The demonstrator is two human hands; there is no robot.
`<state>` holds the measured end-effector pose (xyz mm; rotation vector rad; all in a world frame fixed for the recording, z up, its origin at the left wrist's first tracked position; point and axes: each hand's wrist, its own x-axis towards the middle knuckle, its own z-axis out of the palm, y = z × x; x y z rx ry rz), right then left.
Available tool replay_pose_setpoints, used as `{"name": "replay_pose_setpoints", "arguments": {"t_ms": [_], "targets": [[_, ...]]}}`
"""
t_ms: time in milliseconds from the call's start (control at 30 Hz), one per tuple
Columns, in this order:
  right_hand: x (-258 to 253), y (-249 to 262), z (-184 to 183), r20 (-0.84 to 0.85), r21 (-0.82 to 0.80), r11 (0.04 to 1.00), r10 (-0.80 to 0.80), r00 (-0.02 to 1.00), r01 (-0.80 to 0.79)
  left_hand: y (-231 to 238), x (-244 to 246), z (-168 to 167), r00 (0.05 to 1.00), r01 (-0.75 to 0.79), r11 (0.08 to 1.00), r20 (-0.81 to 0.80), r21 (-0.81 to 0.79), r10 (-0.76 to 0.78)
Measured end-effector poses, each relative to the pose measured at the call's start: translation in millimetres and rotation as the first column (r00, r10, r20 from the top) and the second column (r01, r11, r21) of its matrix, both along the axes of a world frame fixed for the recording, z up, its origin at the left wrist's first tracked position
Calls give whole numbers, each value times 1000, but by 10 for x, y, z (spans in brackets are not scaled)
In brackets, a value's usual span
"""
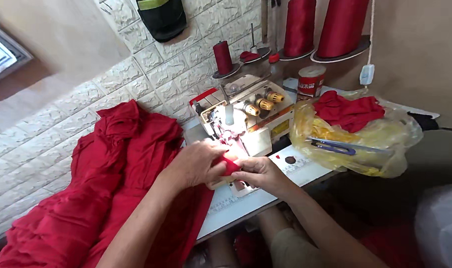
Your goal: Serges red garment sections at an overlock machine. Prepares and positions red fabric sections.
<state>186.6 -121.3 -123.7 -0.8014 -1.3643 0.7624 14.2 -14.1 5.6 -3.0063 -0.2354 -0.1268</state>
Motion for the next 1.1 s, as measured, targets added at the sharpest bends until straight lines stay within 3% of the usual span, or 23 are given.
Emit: {"name": "replay_pose_setpoints", "arguments": {"t_ms": [67,167,300,433,567,633,767,1000,1100], "targets": [[-30,11,-17,-43,-13,1000,-24,999,24,147,-19,4,999,-48,998,9,35,48],[-13,60,48,-63,-48,998,-42,997,39,200,-52,121,995,-96,981,-7,-167,96],[25,110,120,-86,-102,994,-39,996,30,242,-118,136,996,-24,943,73,-332,51],[80,109,195,-1,-122,992,-36,999,35,131,-108,151,994,5,883,95,-469,45],[132,26,172,105,-14,992,124,987,-123,-54,6,132,1000,13,823,15,-568,-5],[125,-3,75,94,27,988,151,984,-154,-13,23,114,1000,-4,842,-22,-539,-10],[53,-18,-55,35,8,997,78,996,-78,186,-14,58,1000,6,964,2,-265,-5],[35,16,-21,46,-15,999,42,998,-41,57,0,37,1000,4,919,21,-394,4],[45,38,11,47,-20,999,46,998,-45,67,10,34,1000,11,962,15,-271,-7]]}}
